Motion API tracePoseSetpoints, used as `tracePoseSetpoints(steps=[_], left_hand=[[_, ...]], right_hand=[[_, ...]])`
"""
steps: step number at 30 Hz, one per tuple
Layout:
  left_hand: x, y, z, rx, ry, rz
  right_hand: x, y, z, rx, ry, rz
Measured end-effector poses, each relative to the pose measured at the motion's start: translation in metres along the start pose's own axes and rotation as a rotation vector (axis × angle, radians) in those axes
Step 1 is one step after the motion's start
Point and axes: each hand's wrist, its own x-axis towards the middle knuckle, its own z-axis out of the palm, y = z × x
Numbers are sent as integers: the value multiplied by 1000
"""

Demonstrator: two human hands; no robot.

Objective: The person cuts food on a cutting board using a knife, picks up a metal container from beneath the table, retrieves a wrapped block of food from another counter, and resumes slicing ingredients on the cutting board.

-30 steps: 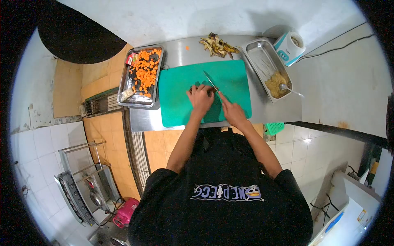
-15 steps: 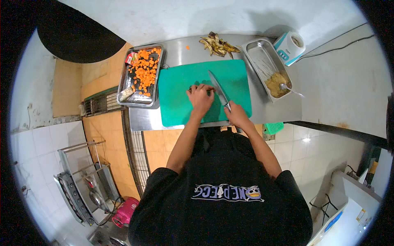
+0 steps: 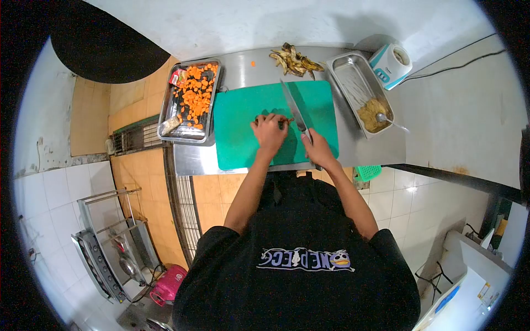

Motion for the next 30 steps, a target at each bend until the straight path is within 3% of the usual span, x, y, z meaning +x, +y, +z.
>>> tracePoseSetpoints(steps=[2, 8, 30], left_hand=[[1, 2, 0, 20, -13, -3], [-1, 2, -2, 30, -14, 27], [1, -6, 6, 66, -40, 29]], right_hand=[[0, 6, 2, -241, 83, -91], [-8, -7, 10, -456, 93, -28], [-16, -1, 12, -563, 129, -56]])
